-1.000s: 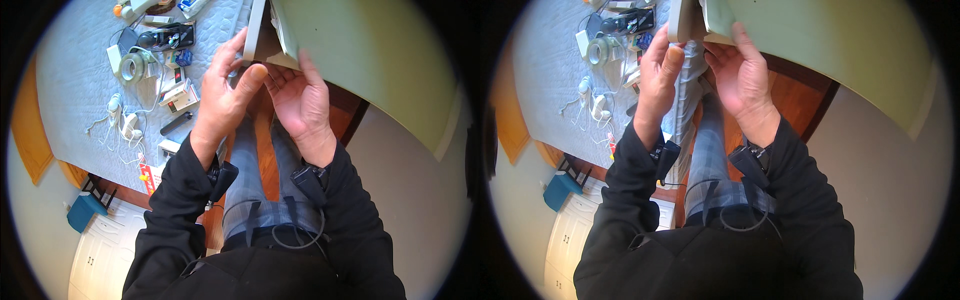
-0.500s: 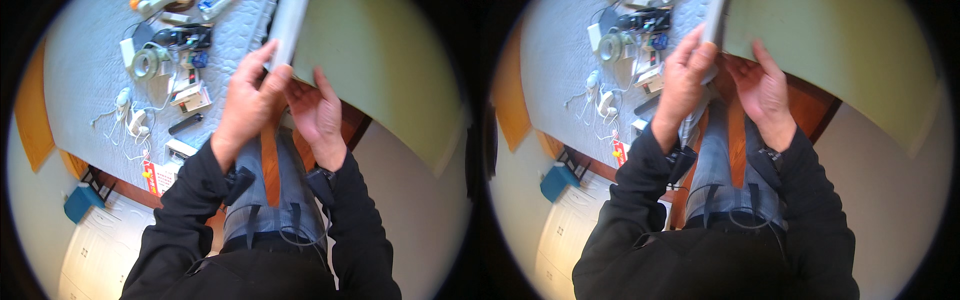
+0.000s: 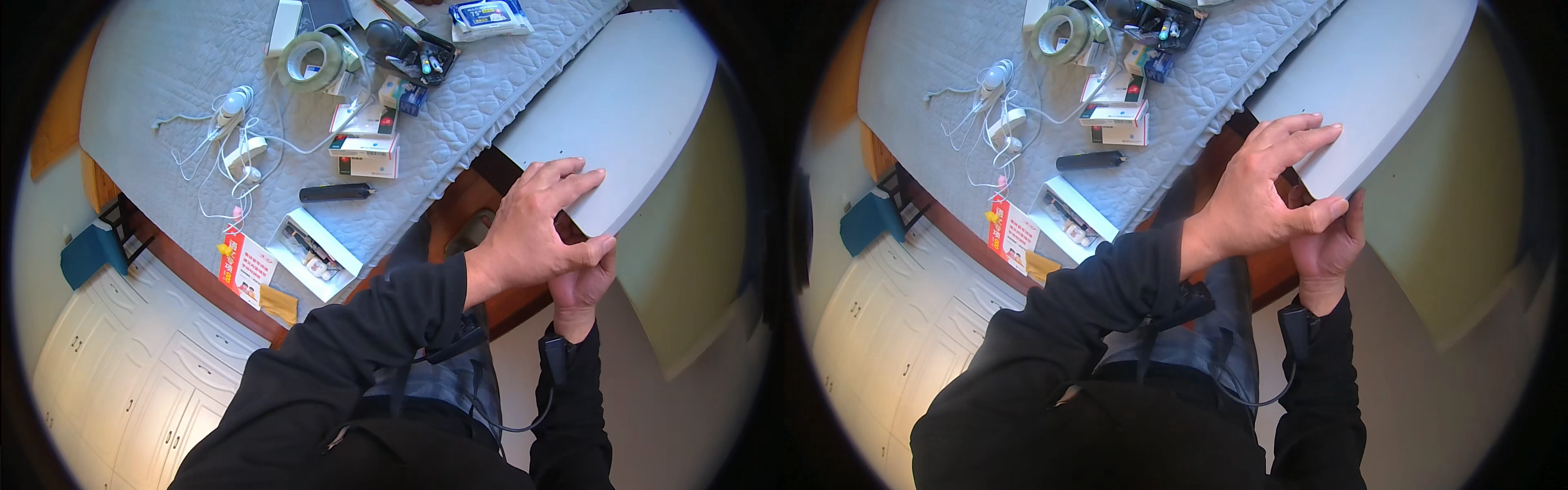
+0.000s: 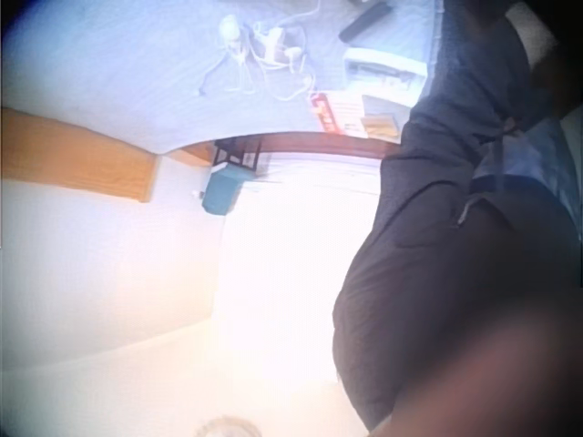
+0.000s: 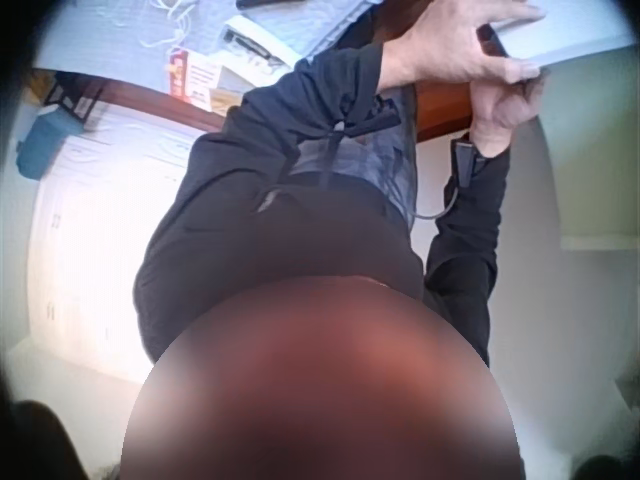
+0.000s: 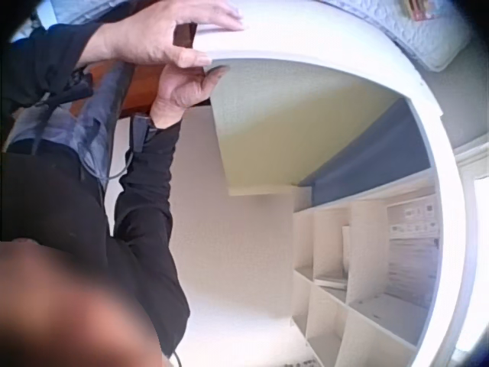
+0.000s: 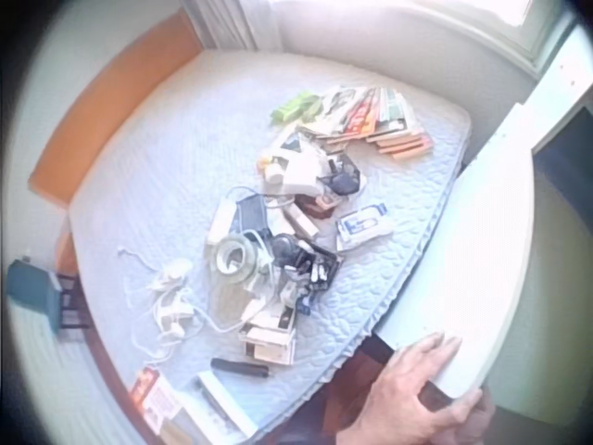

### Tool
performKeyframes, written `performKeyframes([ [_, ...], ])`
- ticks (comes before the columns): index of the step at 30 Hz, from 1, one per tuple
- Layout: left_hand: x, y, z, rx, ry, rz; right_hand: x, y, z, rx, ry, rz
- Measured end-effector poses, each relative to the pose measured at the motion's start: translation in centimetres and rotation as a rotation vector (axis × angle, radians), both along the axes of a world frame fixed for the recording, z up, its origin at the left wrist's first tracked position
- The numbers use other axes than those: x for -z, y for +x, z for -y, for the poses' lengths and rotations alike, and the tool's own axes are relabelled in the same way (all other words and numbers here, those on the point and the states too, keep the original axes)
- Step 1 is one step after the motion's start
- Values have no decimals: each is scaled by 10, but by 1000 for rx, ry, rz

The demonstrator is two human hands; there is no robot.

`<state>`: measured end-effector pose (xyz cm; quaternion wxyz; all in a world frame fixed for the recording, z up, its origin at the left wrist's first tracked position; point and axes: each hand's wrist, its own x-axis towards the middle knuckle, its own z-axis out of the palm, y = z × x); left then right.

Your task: The person aligns a white furniture panel to a cabinet frame, then uses a handheld electric screwdriver to drive screws into pre-drilled holes on the panel. The person holds the panel steady with one hand while operating the tool with the other.

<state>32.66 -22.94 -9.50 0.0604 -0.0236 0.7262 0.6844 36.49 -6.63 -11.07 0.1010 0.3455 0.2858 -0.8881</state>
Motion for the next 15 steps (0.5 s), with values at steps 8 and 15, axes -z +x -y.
performKeyframes([
  [8,3,-2,8,27,-55,-15,-3,-1,7,-91,69,-40],
  [15,-1,-2,7,23,28,38,-5,-3,6,-117,106,-35],
])
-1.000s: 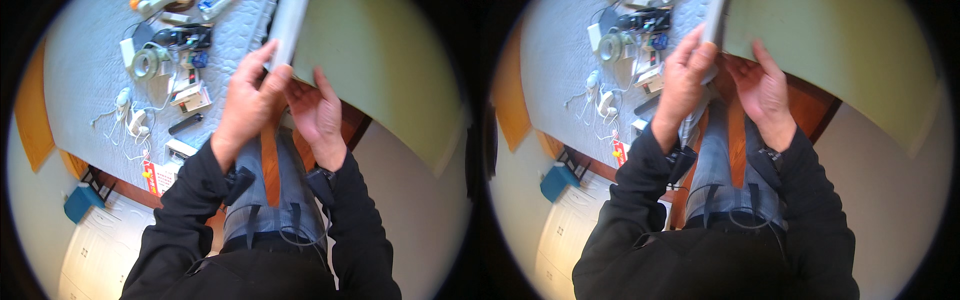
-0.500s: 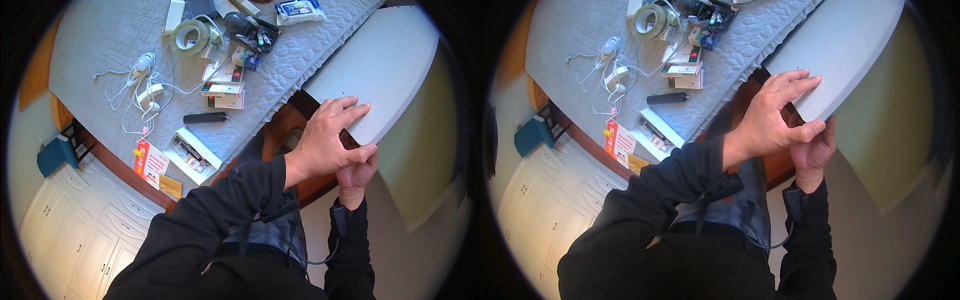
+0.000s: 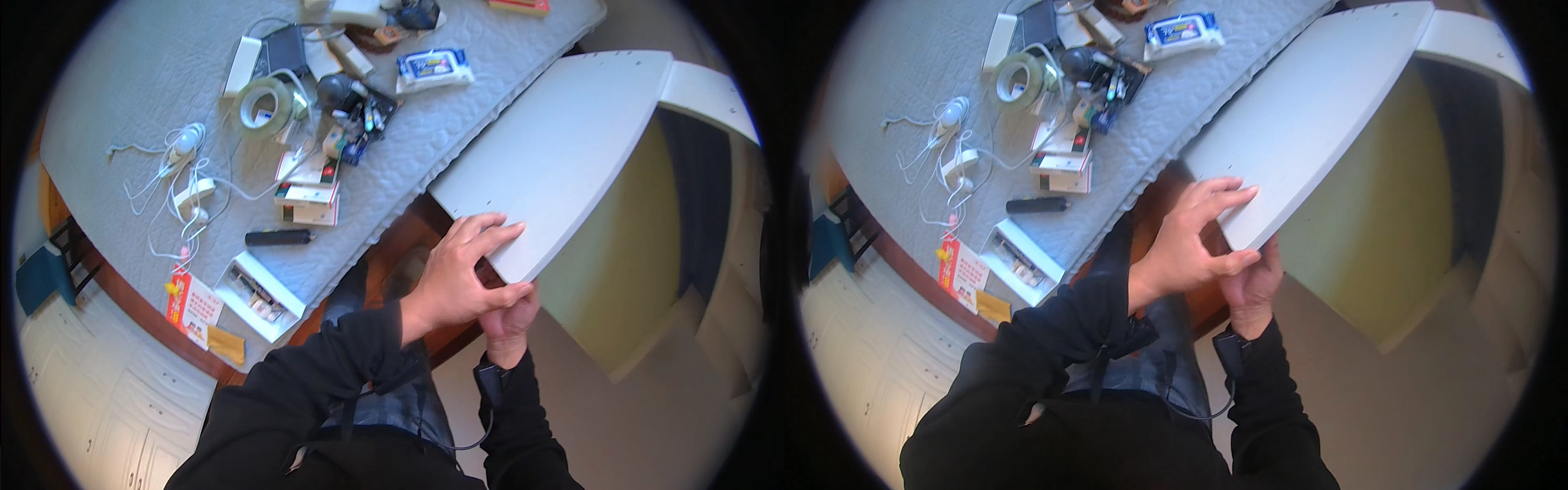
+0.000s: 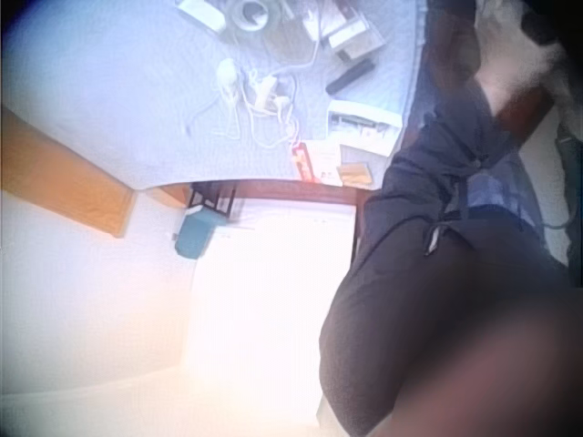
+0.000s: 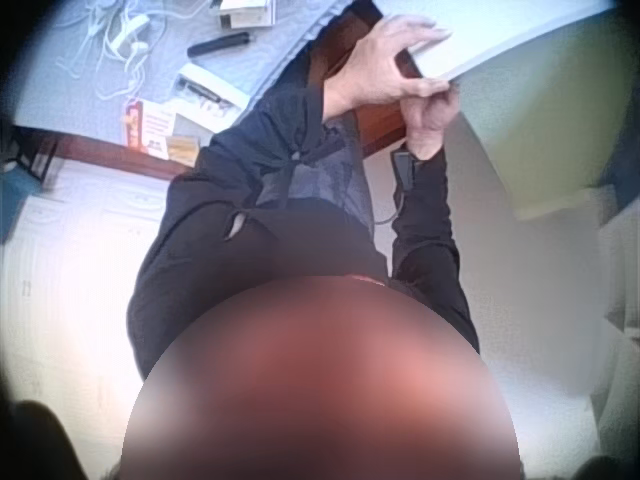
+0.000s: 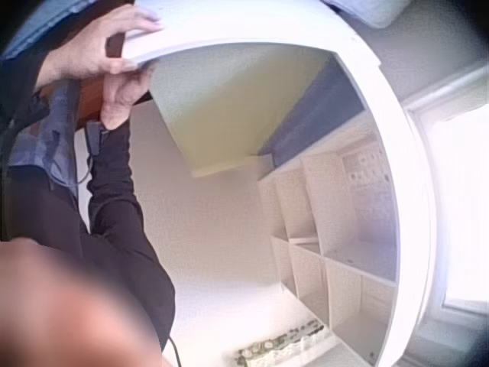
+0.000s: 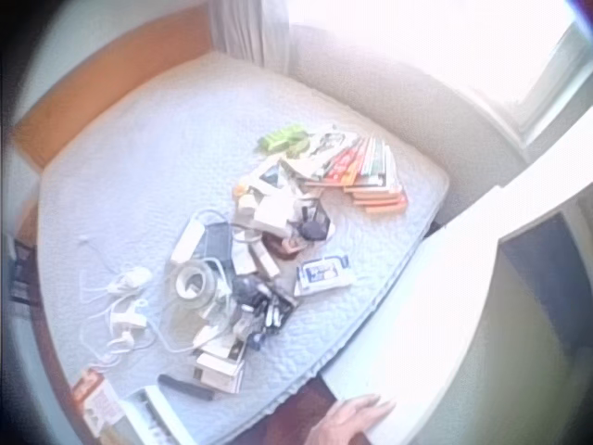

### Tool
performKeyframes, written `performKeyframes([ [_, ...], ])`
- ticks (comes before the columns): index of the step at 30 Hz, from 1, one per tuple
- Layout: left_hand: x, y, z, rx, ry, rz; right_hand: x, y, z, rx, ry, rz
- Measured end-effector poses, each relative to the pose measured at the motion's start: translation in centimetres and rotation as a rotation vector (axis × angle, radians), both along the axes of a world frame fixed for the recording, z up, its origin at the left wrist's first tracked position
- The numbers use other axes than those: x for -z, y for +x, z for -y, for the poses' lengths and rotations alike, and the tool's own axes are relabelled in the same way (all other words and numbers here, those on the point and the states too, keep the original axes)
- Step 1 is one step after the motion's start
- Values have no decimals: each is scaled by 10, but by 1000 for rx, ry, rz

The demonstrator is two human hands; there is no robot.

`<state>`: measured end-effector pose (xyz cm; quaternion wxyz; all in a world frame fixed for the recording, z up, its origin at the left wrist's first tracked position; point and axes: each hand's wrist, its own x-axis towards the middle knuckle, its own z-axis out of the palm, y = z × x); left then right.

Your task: The person aligns a white furniture panel to a cabinet frame, then uses a handheld electric screwdriver to drive screws into pre-drilled holes on the panel. The person holds the panel steady with one hand while operating the tool with the other.

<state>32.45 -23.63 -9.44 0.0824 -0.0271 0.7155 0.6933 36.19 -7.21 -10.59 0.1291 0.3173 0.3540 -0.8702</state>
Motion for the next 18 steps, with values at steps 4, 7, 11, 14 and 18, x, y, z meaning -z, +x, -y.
performKeyframes([
  [4,-4,-2,2,9,1,8,-5,-4,3,4,-46,30],
  [7,-4,-3,4,9,-14,-8,-7,-4,5,16,-67,16],
  [11,-1,-2,5,4,-12,-10,-2,-2,4,-12,-23,18],
  [14,1,-1,4,-7,-31,-33,2,1,2,-29,5,5],
  [18,0,0,5,-7,-4,-13,4,4,-1,-47,5,-15],
])
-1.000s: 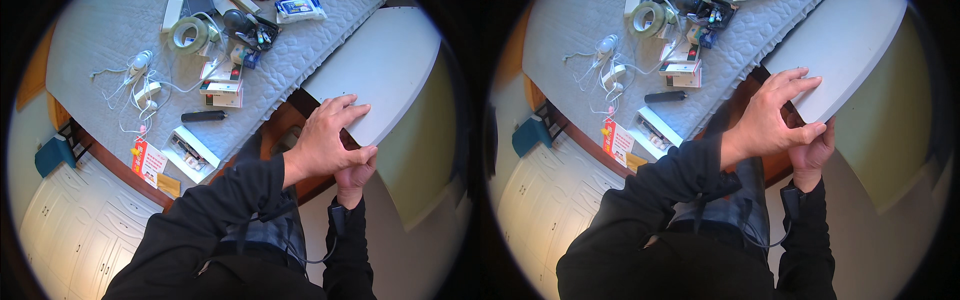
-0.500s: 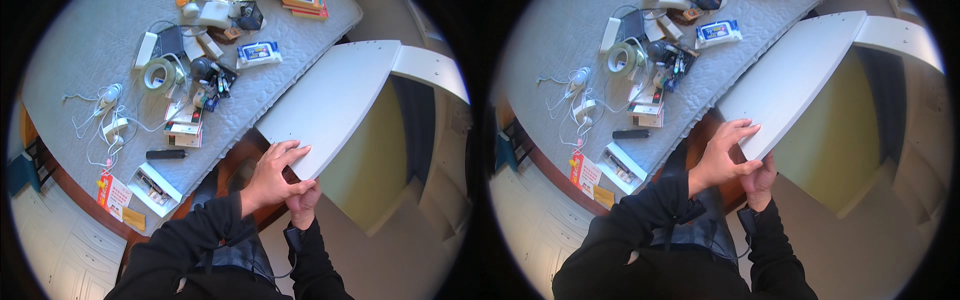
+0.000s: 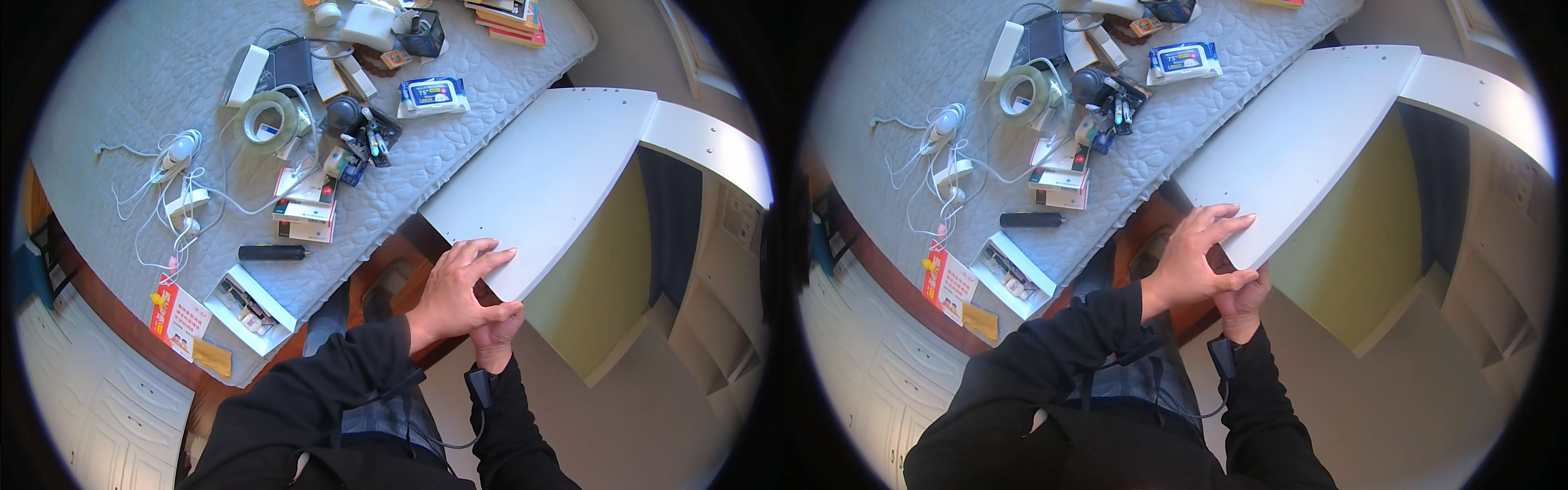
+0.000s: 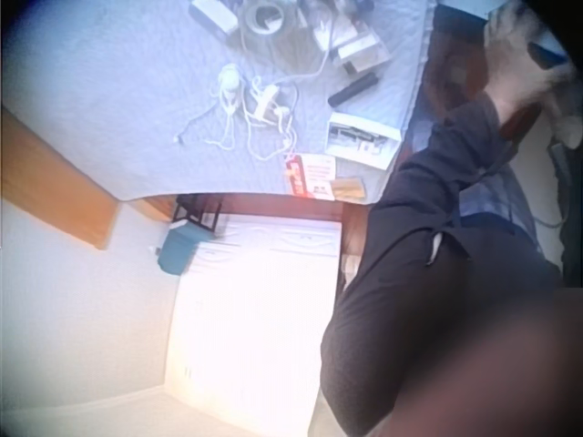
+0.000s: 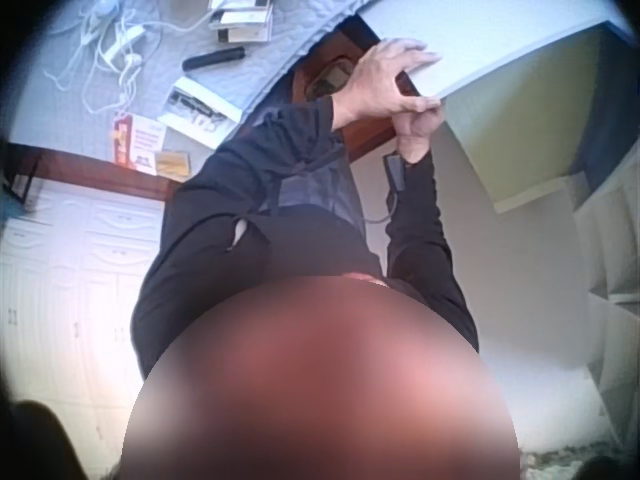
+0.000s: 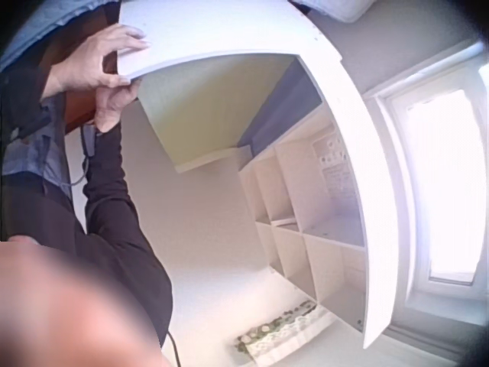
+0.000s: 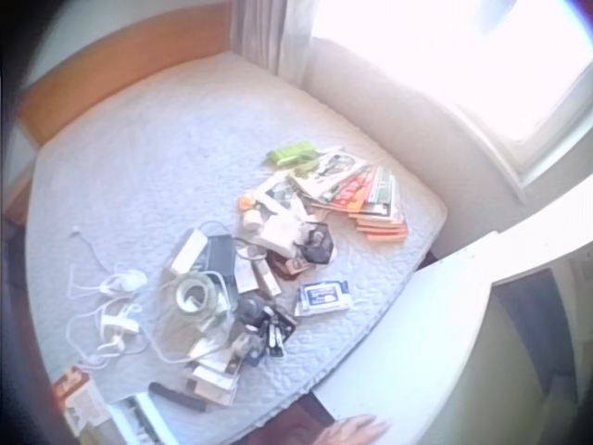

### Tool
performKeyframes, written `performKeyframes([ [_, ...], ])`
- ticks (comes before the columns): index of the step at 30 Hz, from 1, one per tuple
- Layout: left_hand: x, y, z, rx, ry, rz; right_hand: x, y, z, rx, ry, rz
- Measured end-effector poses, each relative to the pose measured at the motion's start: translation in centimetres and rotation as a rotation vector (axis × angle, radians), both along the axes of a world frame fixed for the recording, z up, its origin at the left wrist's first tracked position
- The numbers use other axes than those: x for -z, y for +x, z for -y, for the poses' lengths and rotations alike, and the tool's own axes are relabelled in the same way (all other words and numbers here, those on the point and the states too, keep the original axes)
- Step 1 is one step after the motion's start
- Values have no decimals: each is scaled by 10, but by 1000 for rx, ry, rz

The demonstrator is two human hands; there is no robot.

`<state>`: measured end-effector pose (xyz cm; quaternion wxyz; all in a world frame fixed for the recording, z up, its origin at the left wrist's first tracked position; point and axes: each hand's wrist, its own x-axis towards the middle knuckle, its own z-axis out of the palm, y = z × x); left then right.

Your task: The person aligns a white furniture panel to a cabinet frame, then uses a handheld electric screwdriver to drive screws into pre-drilled holes on the panel. The person holds the panel steady with one hand while operating the tool with the other.

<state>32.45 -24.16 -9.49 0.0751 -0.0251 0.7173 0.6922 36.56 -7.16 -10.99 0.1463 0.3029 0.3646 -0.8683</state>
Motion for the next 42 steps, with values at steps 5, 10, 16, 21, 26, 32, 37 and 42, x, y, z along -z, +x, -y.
performKeyframes([
  [5,-3,1,1,35,38,69,-3,-2,3,27,15,20],
  [10,19,27,-2,53,-46,11,3,-3,3,94,90,46],
  [16,86,85,6,195,-272,241,9,-2,-11,30,35,44],
  [21,113,80,7,213,-230,329,12,-2,-13,25,-27,11],
  [26,109,54,4,158,-258,26,12,1,-12,27,-67,-19],
  [32,77,28,8,247,-211,60,14,-2,0,112,-102,-6],
  [37,28,28,8,225,-154,-74,8,-9,5,78,-50,-48],
  [42,16,35,-3,121,-113,-95,11,-7,-2,17,-37,-68],
])
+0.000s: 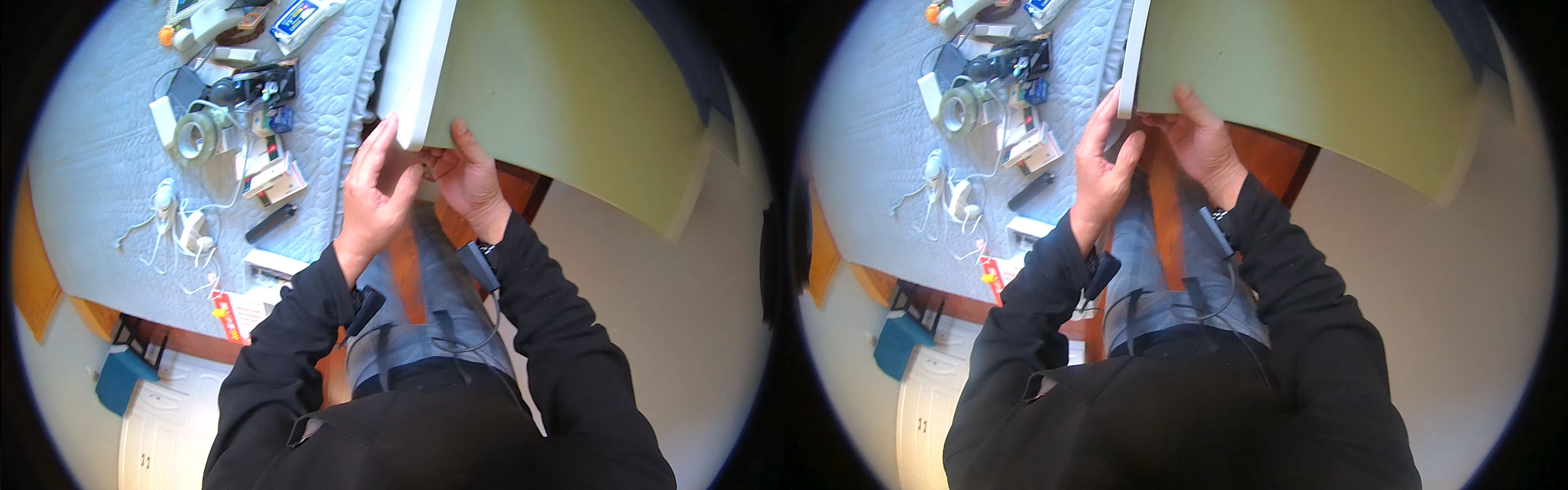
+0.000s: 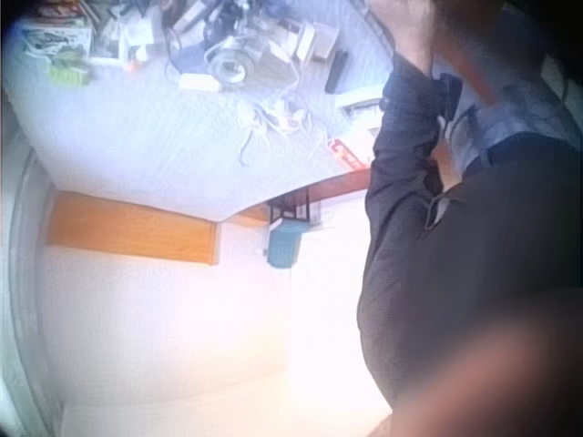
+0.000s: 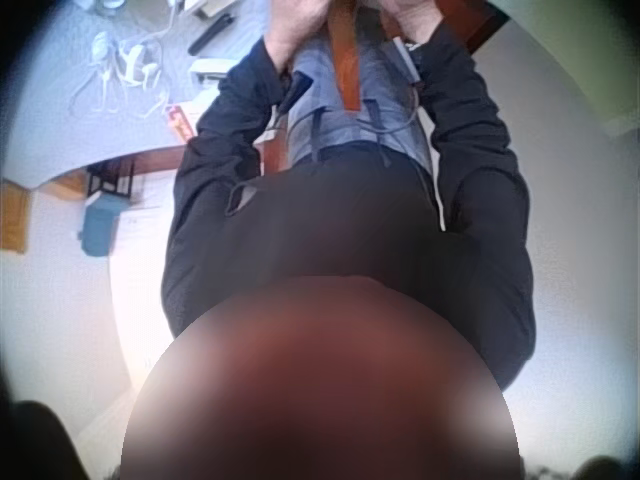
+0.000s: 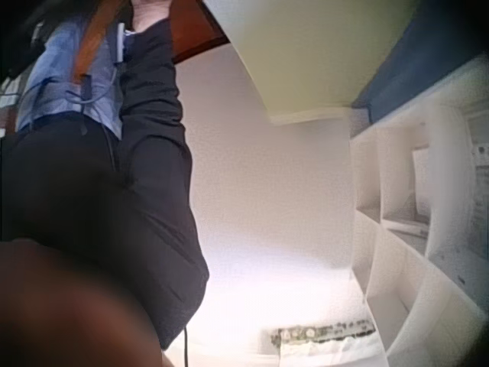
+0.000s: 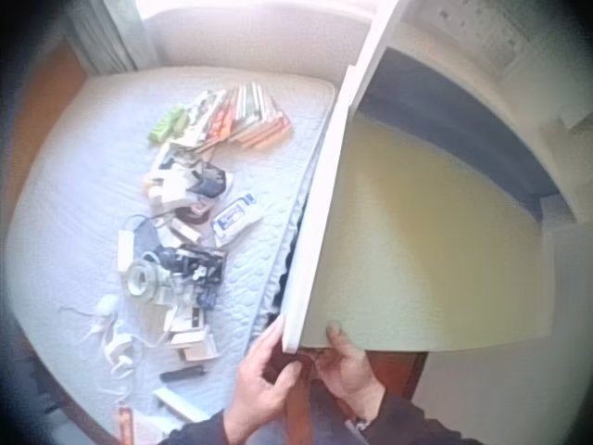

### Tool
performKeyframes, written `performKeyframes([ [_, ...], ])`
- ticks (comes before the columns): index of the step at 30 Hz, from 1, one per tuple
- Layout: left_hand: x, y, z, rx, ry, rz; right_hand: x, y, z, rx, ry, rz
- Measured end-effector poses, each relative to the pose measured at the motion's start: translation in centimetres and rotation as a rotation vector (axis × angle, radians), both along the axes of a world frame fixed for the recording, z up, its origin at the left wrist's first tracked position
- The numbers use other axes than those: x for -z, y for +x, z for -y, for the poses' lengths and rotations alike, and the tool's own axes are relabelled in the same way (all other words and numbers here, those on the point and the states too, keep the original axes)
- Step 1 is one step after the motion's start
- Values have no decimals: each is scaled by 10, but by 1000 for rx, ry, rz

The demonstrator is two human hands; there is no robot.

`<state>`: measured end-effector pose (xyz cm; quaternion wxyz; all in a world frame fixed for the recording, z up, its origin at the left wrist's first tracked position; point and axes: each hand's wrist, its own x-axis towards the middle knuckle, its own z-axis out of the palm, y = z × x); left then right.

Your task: The person aligns a white furniture panel to a cabinet frame, then uses a handheld electric screwdriver to drive screws into pre-drilled holes on the panel. The person holds the panel steady with one hand while operating the tool with the other.

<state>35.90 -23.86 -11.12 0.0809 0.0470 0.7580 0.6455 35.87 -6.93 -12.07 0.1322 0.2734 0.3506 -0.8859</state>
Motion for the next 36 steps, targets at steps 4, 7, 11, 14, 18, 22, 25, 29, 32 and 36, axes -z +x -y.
performKeyframes([
  [4,5,1,2,32,-47,145,7,2,-3,-56,35,-5],
  [7,7,-1,9,113,-70,190,8,2,-5,-58,5,-41],
  [11,10,-5,8,118,-25,231,5,3,-6,-42,-21,-42],
  [14,7,-6,4,126,28,231,2,5,-4,-17,-11,-32],
  [18,-2,-3,0,125,112,261,-2,8,2,-14,13,15],
  [22,4,-7,5,161,61,164,5,8,-4,-59,-46,18],
  [25,9,-6,12,192,-28,106,13,9,-24,-206,-71,-13],
  [29,11,-12,25,317,-156,218,17,13,-50,-230,-319,128],
  [32,21,-16,21,322,-205,129,21,19,-72,-562,113,-266],
  [36,39,-23,10,374,-334,208,40,54,-95,-724,418,-31],
])
